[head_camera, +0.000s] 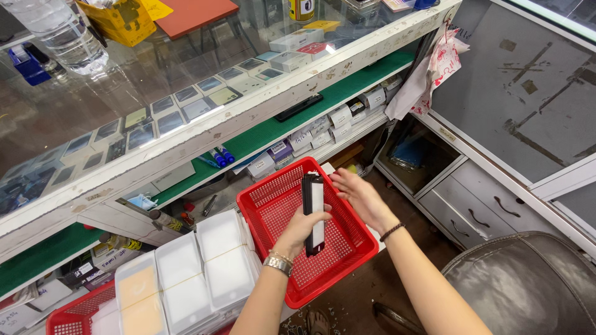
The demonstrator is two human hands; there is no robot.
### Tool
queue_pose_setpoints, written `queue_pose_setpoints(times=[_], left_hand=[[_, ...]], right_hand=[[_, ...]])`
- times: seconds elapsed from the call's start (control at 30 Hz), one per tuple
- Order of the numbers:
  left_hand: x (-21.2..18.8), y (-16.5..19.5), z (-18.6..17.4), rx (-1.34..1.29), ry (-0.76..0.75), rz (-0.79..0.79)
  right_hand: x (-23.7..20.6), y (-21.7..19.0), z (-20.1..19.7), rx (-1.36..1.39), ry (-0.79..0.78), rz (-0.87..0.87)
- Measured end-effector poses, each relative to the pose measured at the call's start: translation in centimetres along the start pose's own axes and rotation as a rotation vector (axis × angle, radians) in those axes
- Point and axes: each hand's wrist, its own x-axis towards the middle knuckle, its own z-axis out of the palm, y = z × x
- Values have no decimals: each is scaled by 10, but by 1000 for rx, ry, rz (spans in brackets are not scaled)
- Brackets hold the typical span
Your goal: The person stacks black-and-gold phone boxes on a glass display counter, then carries red plastic baskets to a work surface and handles stacks of white phone boxes, bundling them with rubber bands and briefly operating a smartphone while sorting the boxes into baskets.
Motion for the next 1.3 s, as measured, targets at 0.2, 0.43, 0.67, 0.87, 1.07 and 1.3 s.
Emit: queue_pose_setpoints(times=[0.2,0.43,0.67,0.87,1.07,1.3], left_hand=[[20,-64,20,458,252,379],[10,-83,20,681,391,70],[1,-77,15,638,288,139],[3,-80,10,664,274,330],[0,-69,15,650,259,202],[-3,-70,15,657,277,179]], right_hand=[[-17,3,38,-653,-128,17],[-46,22,54,-899,-196,-243],[-53,22,49,-924,-270,-243],[-59,6,53,-1054,-312,-215],[-56,-5,56,-1066,-339,-165],[-58,2,59,-1055,-322,-298]])
